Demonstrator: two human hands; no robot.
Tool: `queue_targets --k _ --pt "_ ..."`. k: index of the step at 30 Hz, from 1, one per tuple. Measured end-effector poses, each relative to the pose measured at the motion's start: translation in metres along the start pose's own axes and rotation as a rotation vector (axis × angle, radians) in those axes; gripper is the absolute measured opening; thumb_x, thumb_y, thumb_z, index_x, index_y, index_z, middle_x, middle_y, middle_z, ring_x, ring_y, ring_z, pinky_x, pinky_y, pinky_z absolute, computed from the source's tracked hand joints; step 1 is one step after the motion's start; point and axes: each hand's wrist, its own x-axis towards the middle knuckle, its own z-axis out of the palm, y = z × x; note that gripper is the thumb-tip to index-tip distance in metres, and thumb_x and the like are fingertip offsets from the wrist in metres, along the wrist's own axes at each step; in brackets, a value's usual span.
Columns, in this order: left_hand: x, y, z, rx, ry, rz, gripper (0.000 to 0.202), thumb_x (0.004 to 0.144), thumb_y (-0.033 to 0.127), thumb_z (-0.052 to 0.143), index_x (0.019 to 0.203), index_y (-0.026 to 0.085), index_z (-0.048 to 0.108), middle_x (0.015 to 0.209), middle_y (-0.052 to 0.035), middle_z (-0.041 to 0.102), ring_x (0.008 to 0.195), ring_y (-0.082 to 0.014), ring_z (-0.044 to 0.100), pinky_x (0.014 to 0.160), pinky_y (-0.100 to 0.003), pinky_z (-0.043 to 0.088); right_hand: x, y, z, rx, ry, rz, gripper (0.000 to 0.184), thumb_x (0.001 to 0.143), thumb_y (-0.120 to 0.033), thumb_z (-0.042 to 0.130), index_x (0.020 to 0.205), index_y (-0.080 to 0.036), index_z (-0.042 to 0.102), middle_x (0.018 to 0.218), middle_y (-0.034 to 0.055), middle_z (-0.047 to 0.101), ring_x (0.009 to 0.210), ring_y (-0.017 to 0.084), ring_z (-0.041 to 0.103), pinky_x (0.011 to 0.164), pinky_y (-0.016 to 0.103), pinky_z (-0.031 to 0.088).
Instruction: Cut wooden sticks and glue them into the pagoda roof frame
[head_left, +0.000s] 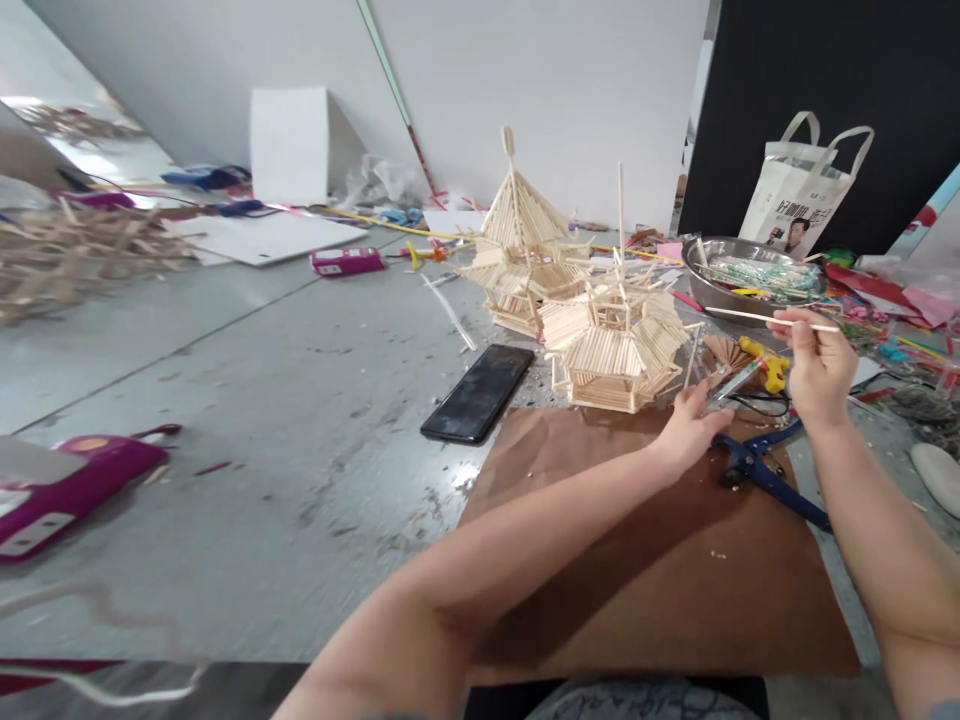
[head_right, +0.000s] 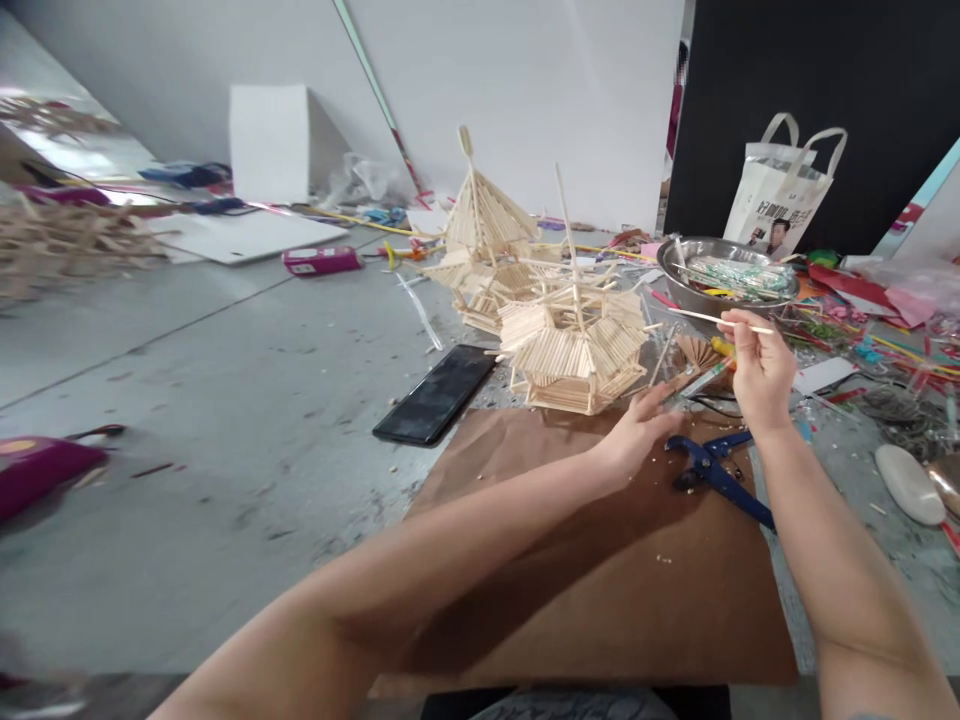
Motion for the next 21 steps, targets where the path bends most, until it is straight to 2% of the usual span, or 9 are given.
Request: queue_targets --k 2,5,7,9,11,14,17,19,21 --pt "-0.017 0.006 -0.007 0.247 0.034 0.231 0.045 0.077 0.025 0.056 0.121 0.016 0.049 0.133 -0.0152 0.037 0.124 -0.0252 0.038 0.102 -0.039 0.035 0.004 -0.021 0.0 0.07 0.038 0.026 0.023 0.083 -0.043 0.052 0.086 -0.022 0.062 0.087 0.0025 0.068 0.074 0.015 0.066 0.074 0.035 0.055" --pt "-0.044 0.027 -0.026 0.548 0.048 0.655 0.028 0.081 0.021 0.049 0.108 0.016 0.057 0.124 -0.0154 0.048 0.119 -0.0246 0.044 0.099 -0.043 0.038 0.01 -0.045 0.005 0.28 0.071 0.129 0.02 0.081 -0.041 0.056 0.08 -0.021 0.06 0.076 -0.0002 0.067 0.061 0.013 0.065 0.067 0.034 0.056" --pt "-0.055 0.043 -0.043 0.72 0.205 0.917 0.029 0.082 0.019 0.049 0.11 0.016 0.054 0.12 -0.0138 0.052 0.114 -0.0229 0.047 0.097 -0.042 0.039 0.012 -0.053 0.013 0.42 0.013 0.239 0.02 0.079 -0.04 0.057 0.077 -0.02 0.059 0.072 -0.0013 0.066 0.056 0.012 0.063 0.062 0.033 0.056" --pt "-0.059 0.057 -0.061 0.871 0.399 1.027 0.029 0.082 0.021 0.051 0.111 0.015 0.054 0.116 -0.0136 0.055 0.114 -0.0242 0.046 0.096 -0.042 0.039 0.011 -0.058 0.025 0.51 -0.092 0.361 0.022 0.078 -0.042 0.057 0.077 -0.02 0.058 0.071 -0.0016 0.065 0.057 0.011 0.063 0.06 0.031 0.055" --pt "-0.058 0.067 -0.076 0.982 0.462 0.944 0.032 0.084 0.028 0.049 0.113 0.014 0.053 0.115 -0.0141 0.056 0.109 -0.0245 0.049 0.093 -0.041 0.04 0.008 -0.06 0.04 0.548 -0.192 0.458 0.023 0.078 -0.045 0.056 0.077 -0.021 0.057 0.073 -0.0016 0.065 0.06 0.011 0.064 0.06 0.03 0.055" --pt "-0.054 0.077 -0.095 1.108 0.461 0.661 0.032 0.089 0.031 0.04 0.113 0.018 0.057 0.102 -0.0101 0.063 0.09 -0.0197 0.059 0.078 -0.033 0.045 0.007 -0.063 0.06 0.558 -0.29 0.531 0.026 0.077 -0.048 0.055 0.078 -0.022 0.055 0.076 -0.0013 0.066 0.064 0.012 0.064 0.063 0.029 0.055" --pt "-0.056 0.09 -0.114 1.186 0.48 0.402 0.031 0.09 0.028 0.039 0.109 0.025 0.062 0.087 -0.0055 0.068 0.071 -0.015 0.061 0.062 -0.025 0.042 0.014 -0.062 0.076 0.537 -0.429 0.597 0.033 0.074 -0.054 0.056 0.08 -0.022 0.055 0.075 0.0006 0.064 0.063 0.012 0.063 0.059 0.028 0.053" --pt "-0.06 0.102 -0.128 1.245 0.555 0.278 0.028 0.088 0.031 0.042 0.102 0.027 0.066 0.081 -0.0037 0.069 0.069 -0.0159 0.061 0.062 -0.025 0.041 0.022 -0.058 0.085 0.494 -0.49 0.628 0.038 0.072 -0.057 0.056 0.083 -0.022 0.054 0.078 0.0018 0.063 0.059 0.012 0.062 0.054 0.028 0.051" --pt "-0.065 0.115 -0.141 1.299 0.657 0.168 0.031 0.087 0.038 0.042 0.1 0.027 0.067 0.072 -0.0028 0.068 0.068 -0.0175 0.061 0.065 -0.028 0.042 0.03 -0.051 0.092 0.426 -0.456 0.598 0.038 0.071 -0.055 0.059 0.088 -0.023 0.053 0.083 0.0017 0.061 0.056 0.01 0.059 0.049 0.026 0.048"
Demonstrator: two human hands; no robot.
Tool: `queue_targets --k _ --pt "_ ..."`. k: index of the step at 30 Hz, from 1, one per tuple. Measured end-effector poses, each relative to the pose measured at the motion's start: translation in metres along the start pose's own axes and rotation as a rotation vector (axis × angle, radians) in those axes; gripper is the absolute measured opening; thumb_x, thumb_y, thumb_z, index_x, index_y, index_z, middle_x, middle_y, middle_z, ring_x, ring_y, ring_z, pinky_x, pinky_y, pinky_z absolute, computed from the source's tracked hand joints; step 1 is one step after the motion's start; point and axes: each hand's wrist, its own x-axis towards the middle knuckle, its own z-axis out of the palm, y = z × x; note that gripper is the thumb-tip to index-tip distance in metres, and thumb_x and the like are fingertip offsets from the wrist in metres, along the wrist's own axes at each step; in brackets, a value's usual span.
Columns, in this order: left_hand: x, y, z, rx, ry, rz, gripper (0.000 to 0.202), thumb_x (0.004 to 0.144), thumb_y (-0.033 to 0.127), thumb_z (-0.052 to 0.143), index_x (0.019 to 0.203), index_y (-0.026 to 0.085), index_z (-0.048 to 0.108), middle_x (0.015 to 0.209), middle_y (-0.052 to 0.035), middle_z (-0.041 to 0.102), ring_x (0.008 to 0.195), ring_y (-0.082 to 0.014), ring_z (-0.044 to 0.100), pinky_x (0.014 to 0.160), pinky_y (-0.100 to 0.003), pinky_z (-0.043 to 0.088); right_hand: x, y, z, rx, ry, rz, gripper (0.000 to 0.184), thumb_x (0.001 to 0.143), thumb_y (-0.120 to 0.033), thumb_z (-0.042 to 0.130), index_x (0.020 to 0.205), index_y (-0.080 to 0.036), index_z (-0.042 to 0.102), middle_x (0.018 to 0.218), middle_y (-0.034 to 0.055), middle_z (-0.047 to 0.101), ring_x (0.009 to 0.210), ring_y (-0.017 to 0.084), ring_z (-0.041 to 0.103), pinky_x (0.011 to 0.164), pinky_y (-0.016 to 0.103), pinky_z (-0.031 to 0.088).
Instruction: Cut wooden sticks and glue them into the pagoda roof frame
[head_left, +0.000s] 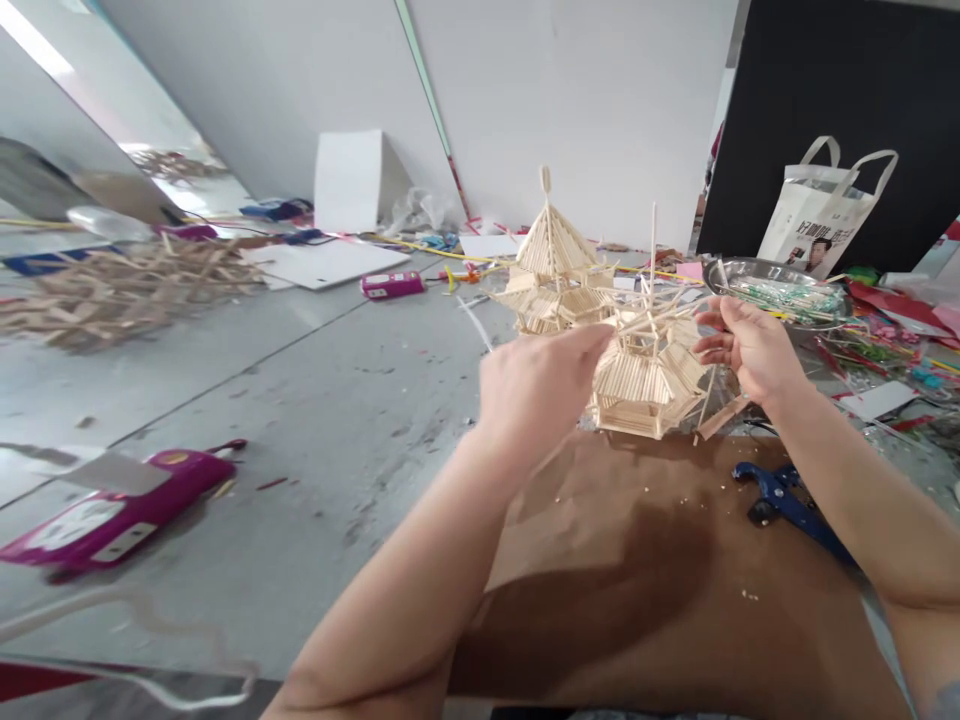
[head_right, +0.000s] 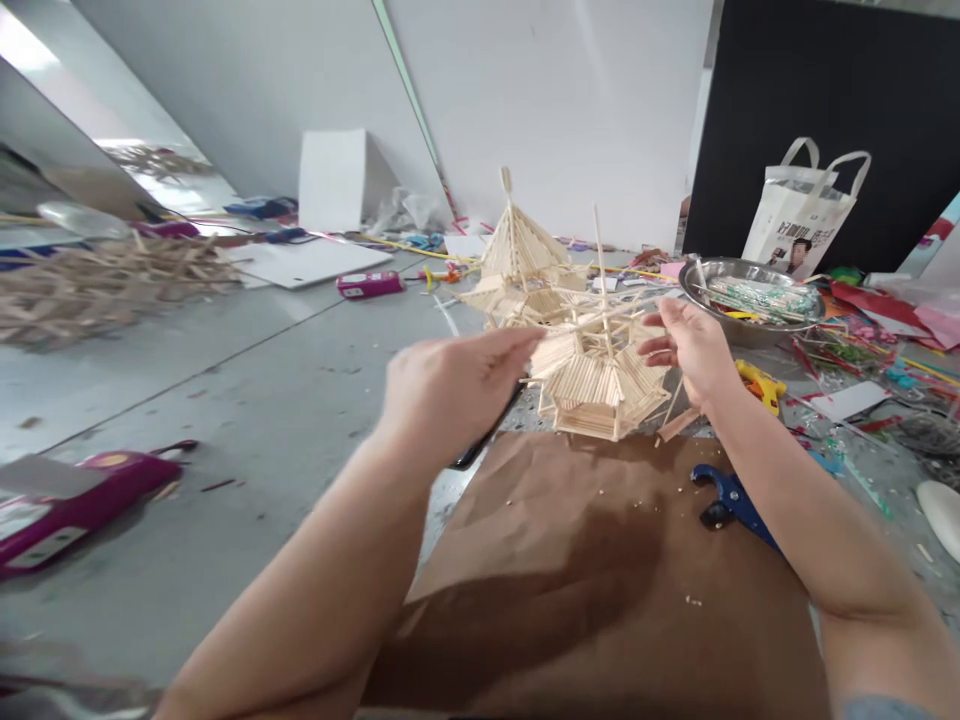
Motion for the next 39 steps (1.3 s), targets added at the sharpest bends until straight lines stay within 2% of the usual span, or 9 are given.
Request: queue_targets --k 2,4,8,11,14,19,23,33,39 --pt "0.006 -0.007 -0.013 0.069 0.018 -0.073 0.033 0.086 0.038 0.041 0.105 0.028 0.066 0.068 -0.0014 0.067 0.069 -0.0186 0.061 0.068 -0.03 0.042 0.013 0.004 0.0 -0.104 0.095 -0.098 0.033 0.07 -0.047 0.061 0.091 -0.023 0.052 0.085 0.0013 0.059 0.056 0.009 0.055 0.047 0.025 0.045" --pt "0.01 -0.012 -0.019 0.103 -0.002 -0.107 0.033 0.086 0.037 0.041 0.106 0.027 0.065 0.068 -0.0012 0.066 0.068 -0.0187 0.06 0.068 -0.031 0.042 0.024 0.007 0.0 -0.284 0.145 -0.229 0.025 0.071 -0.037 0.06 0.09 -0.021 0.055 0.083 0.0017 0.059 0.06 0.01 0.054 0.052 0.026 0.046" --pt "0.013 -0.016 -0.013 0.041 -0.096 -0.065 0.034 0.086 0.034 0.039 0.104 0.024 0.067 0.071 -0.0026 0.067 0.064 -0.0167 0.057 0.064 -0.027 0.039 0.038 0.01 0.007 -0.698 0.142 -0.429 0.013 0.073 -0.024 0.056 0.083 -0.019 0.063 0.076 0.0018 0.062 0.068 0.014 0.055 0.071 0.035 0.046" --pt "0.014 -0.021 -0.008 -0.012 -0.122 -0.051 0.035 0.086 0.034 0.039 0.103 0.022 0.067 0.072 -0.0029 0.067 0.062 -0.0153 0.055 0.062 -0.025 0.038 0.047 0.009 0.015 -0.827 0.096 -0.485 0.015 0.074 -0.019 0.056 0.086 -0.018 0.066 0.083 0.0049 0.066 0.081 0.019 0.058 0.08 0.04 0.045" --pt "0.015 -0.026 -0.008 -0.037 -0.142 -0.069 0.036 0.086 0.035 0.039 0.103 0.021 0.067 0.07 -0.002 0.066 0.06 -0.0143 0.053 0.062 -0.024 0.037 0.057 0.009 0.02 -0.857 0.019 -0.499 0.018 0.074 -0.016 0.056 0.089 -0.016 0.067 0.095 0.008 0.067 0.094 0.022 0.058 0.088 0.043 0.043" --pt "0.016 -0.03 -0.012 -0.047 -0.171 -0.083 0.037 0.085 0.034 0.038 0.102 0.02 0.067 0.064 -0.0019 0.062 0.056 -0.0134 0.05 0.059 -0.025 0.036 0.066 0.011 0.022 -0.84 -0.047 -0.471 0.02 0.074 -0.014 0.055 0.091 -0.017 0.067 0.098 0.0066 0.069 0.093 0.021 0.061 0.087 0.042 0.045" --pt "0.016 -0.03 -0.012 -0.048 -0.195 -0.052 0.041 0.085 0.037 0.034 0.102 0.02 0.067 0.06 -0.0019 0.062 0.054 -0.0128 0.049 0.056 -0.023 0.036 0.066 0.013 0.024 -0.871 -0.051 -0.482 0.022 0.074 -0.013 0.055 0.092 -0.016 0.067 0.101 0.0071 0.069 0.097 0.022 0.061 0.087 0.042 0.046" --pt "0.016 -0.028 -0.01 -0.047 -0.194 -0.035 0.041 0.085 0.034 0.034 0.103 0.019 0.067 0.075 -0.0054 0.069 0.058 -0.0145 0.056 0.057 -0.024 0.039 0.068 0.013 0.025 -0.879 -0.08 -0.506 0.021 0.074 -0.012 0.056 0.09 -0.017 0.068 0.1 0.0072 0.069 0.098 0.022 0.061 0.088 0.041 0.046" --pt "0.018 -0.03 -0.006 -0.023 -0.198 -0.001 0.04 0.085 0.033 0.034 0.102 0.02 0.067 0.085 -0.0072 0.071 0.07 -0.0191 0.06 0.063 -0.028 0.04 0.067 0.011 0.03 -0.912 -0.082 -0.471 0.021 0.073 -0.012 0.058 0.091 -0.015 0.069 0.102 0.0097 0.068 0.1 0.023 0.06 0.086 0.041 0.047"
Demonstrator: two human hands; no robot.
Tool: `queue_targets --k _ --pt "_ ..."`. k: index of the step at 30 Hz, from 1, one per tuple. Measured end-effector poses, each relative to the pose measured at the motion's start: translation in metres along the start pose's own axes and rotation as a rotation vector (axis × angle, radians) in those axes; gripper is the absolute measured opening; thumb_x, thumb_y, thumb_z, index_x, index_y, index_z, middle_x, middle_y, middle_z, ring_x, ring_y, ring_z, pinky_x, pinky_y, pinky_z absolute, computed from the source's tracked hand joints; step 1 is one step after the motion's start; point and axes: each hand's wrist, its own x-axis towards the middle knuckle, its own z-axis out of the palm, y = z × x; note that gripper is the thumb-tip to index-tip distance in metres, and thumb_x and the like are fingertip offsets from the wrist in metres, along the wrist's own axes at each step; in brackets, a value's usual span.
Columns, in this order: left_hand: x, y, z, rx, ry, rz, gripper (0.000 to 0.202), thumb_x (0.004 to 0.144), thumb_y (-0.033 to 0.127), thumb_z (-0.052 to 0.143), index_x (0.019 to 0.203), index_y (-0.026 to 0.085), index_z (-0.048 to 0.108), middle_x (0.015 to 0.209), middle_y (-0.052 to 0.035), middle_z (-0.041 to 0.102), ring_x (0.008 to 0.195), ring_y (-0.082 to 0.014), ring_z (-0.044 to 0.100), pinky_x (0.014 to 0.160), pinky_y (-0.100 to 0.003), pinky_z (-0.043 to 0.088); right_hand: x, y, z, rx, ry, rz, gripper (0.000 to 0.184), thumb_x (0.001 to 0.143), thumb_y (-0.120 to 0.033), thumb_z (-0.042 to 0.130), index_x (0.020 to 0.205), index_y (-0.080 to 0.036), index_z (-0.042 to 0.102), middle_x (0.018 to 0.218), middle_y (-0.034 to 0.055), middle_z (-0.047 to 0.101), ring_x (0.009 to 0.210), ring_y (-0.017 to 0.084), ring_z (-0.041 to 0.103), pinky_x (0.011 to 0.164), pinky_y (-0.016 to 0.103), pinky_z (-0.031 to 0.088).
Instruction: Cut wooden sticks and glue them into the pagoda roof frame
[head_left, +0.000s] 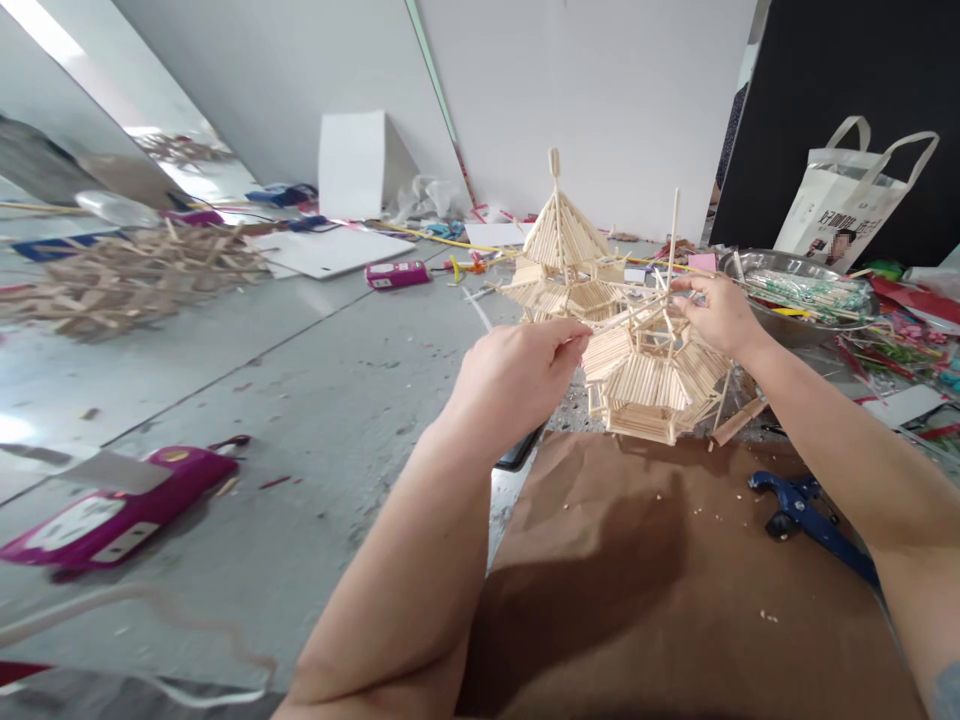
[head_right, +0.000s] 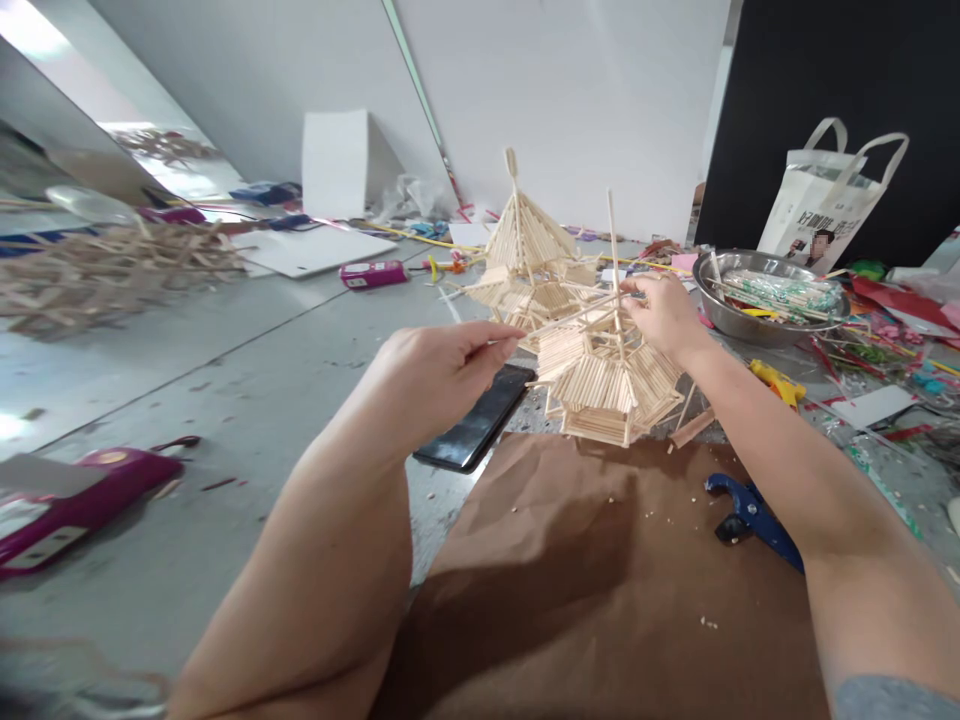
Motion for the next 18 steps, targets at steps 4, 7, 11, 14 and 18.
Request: queue_targets --k 4,7,11,14,18 --pt "0.0009 -0.0005 0.0003 0.009 -0.031 -0.008 0.039 0.086 0.034 0.035 0.103 0.019 0.066 0.087 -0.0082 0.071 0.072 -0.0215 0.062 0.064 -0.03 0.041 -0.0016 0.0013 0.001 -0.002 0.015 -0.007 0.022 0.072 -0.014 0.058 0.092 -0.015 0.068 0.1 0.0091 0.068 0.098 0.023 0.06 0.086 0.041 0.046" --pt "0.0008 0.0009 -0.0006 0.011 -0.045 -0.013 0.038 0.086 0.033 0.035 0.104 0.02 0.066 0.088 -0.0081 0.071 0.075 -0.0228 0.062 0.065 -0.031 0.041 -0.0035 0.0026 0.0007 0.0 0.033 -0.021 0.021 0.072 -0.013 0.058 0.091 -0.016 0.068 0.101 0.0082 0.068 0.099 0.023 0.06 0.088 0.042 0.045" --pt "0.0008 0.0003 0.0 0.012 -0.048 -0.014 0.037 0.086 0.033 0.035 0.102 0.02 0.066 0.09 -0.0085 0.071 0.078 -0.0245 0.063 0.067 -0.032 0.042 -0.0055 0.0014 -0.0017 0.007 0.064 -0.016 0.02 0.072 -0.014 0.057 0.09 -0.016 0.067 0.101 0.0083 0.068 0.1 0.022 0.06 0.09 0.042 0.044" --pt "0.0016 -0.0015 0.0013 0.012 -0.042 -0.006 0.037 0.086 0.034 0.035 0.101 0.02 0.066 0.092 -0.0086 0.071 0.081 -0.0257 0.064 0.068 -0.033 0.043 -0.0071 0.0 -0.0045 0.006 0.087 -0.03 0.018 0.072 -0.014 0.056 0.087 -0.017 0.067 0.099 0.007 0.069 0.099 0.022 0.06 0.09 0.042 0.044" --pt "0.0023 -0.0019 0.0017 0.018 -0.044 -0.011 0.037 0.086 0.034 0.034 0.101 0.02 0.066 0.093 -0.0086 0.071 0.084 -0.026 0.064 0.07 -0.033 0.043 -0.0099 0.0008 -0.0075 -0.005 0.119 -0.022 0.016 0.072 -0.014 0.056 0.083 -0.018 0.067 0.096 0.0065 0.07 0.096 0.022 0.061 0.088 0.042 0.044"
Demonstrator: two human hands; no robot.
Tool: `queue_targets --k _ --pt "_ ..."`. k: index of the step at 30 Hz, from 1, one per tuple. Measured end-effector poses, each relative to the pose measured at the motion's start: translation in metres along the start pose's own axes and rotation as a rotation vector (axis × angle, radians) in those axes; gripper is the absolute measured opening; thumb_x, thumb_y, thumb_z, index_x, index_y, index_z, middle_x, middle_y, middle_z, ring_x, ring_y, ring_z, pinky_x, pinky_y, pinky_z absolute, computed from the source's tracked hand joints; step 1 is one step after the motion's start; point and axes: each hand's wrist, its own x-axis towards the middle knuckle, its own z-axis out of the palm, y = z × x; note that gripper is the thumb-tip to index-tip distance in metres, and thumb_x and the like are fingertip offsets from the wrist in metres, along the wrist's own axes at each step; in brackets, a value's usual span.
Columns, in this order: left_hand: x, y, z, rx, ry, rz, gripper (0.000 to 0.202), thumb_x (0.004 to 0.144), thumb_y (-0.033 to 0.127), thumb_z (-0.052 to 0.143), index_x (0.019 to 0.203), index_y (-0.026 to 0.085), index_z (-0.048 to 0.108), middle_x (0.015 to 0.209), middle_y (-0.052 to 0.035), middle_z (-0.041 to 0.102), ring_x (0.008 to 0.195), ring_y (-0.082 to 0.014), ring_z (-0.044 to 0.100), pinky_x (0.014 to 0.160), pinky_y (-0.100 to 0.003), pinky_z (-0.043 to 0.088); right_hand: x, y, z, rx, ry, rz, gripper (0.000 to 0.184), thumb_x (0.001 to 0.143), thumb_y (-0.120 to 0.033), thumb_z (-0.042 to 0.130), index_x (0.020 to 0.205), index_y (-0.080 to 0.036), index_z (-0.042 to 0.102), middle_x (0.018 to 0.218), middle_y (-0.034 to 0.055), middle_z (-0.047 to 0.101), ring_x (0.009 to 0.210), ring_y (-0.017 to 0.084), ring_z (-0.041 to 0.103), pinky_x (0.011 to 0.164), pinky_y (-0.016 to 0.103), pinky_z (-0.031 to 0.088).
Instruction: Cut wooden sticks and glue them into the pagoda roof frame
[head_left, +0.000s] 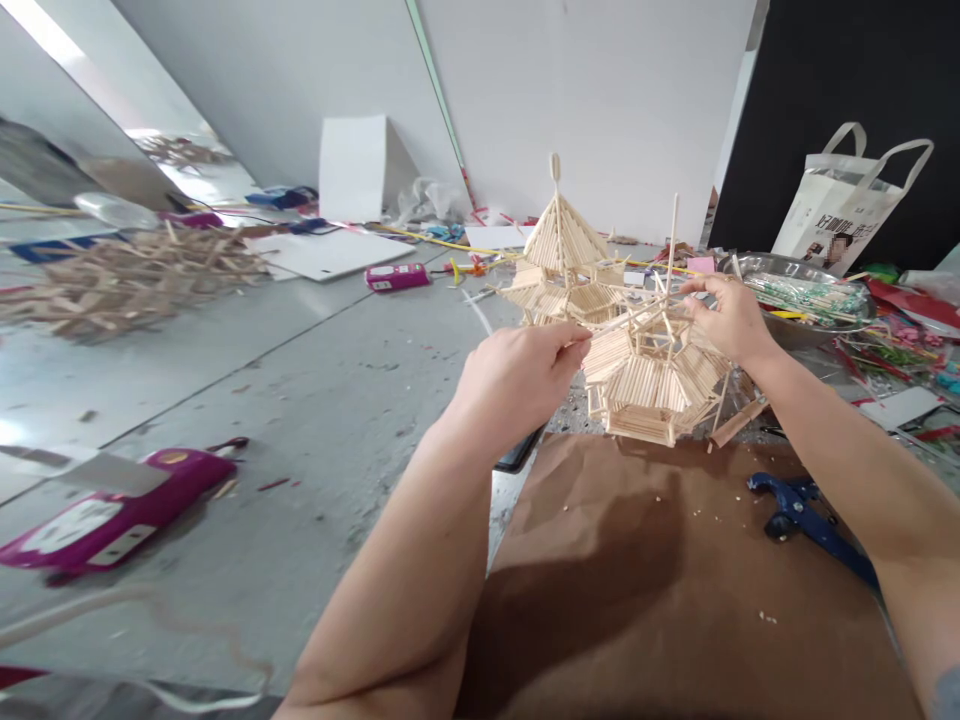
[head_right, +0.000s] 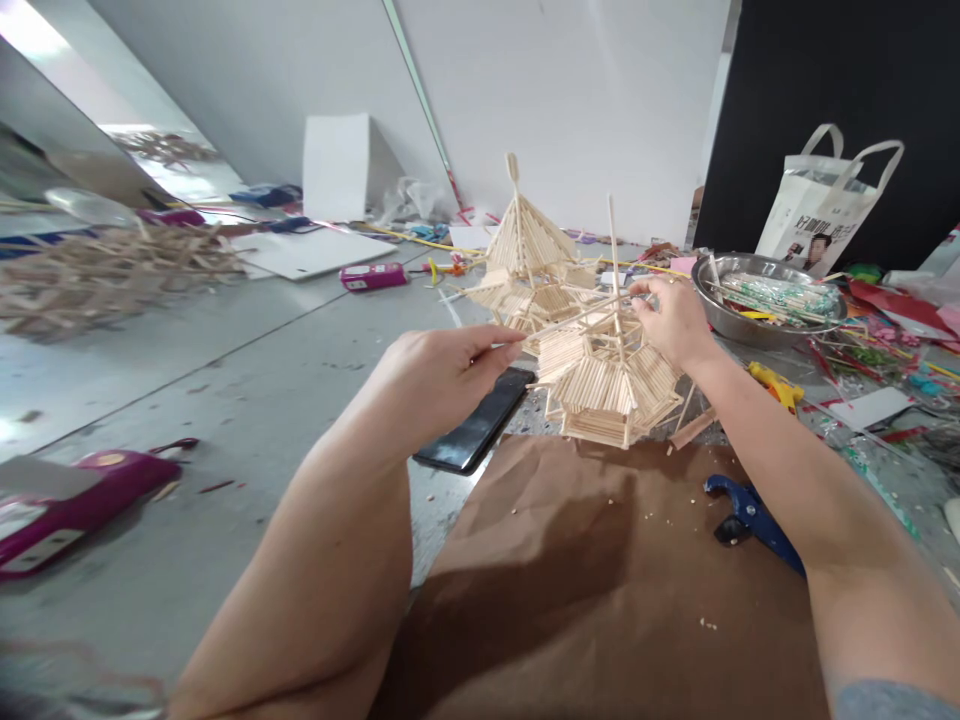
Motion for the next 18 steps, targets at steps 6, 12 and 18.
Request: queue_targets --k 6,12,18 --pt "0.001 0.0 0.0 0.01 -0.001 0.007 0.038 0.086 0.034 0.033 0.1 0.019 0.066 0.093 -0.0089 0.071 0.083 -0.025 0.064 0.069 -0.032 0.043 -0.007 -0.002 -0.003 0.029 0.006 0.009 0.015 0.074 -0.017 0.053 0.08 -0.016 0.067 0.087 0.0069 0.07 0.082 0.019 0.063 0.078 0.037 0.047" --pt "0.001 0.001 0.0 0.02 -0.003 0.005 0.038 0.086 0.034 0.033 0.1 0.02 0.066 0.093 -0.0083 0.071 0.081 -0.0233 0.064 0.067 -0.03 0.043 -0.019 -0.007 -0.006 0.029 -0.008 -0.047 0.016 0.076 -0.02 0.051 0.081 -0.02 0.066 0.084 0.0039 0.069 0.077 0.017 0.061 0.076 0.035 0.047" --pt "0.0 0.002 -0.001 0.014 -0.005 0.006 0.038 0.086 0.034 0.033 0.101 0.02 0.065 0.093 -0.0088 0.071 0.082 -0.0246 0.064 0.066 -0.03 0.042 -0.02 -0.003 -0.012 -0.005 -0.015 0.003 0.017 0.076 -0.022 0.051 0.084 -0.019 0.066 0.08 0.0048 0.068 0.07 0.016 0.059 0.07 0.033 0.046"
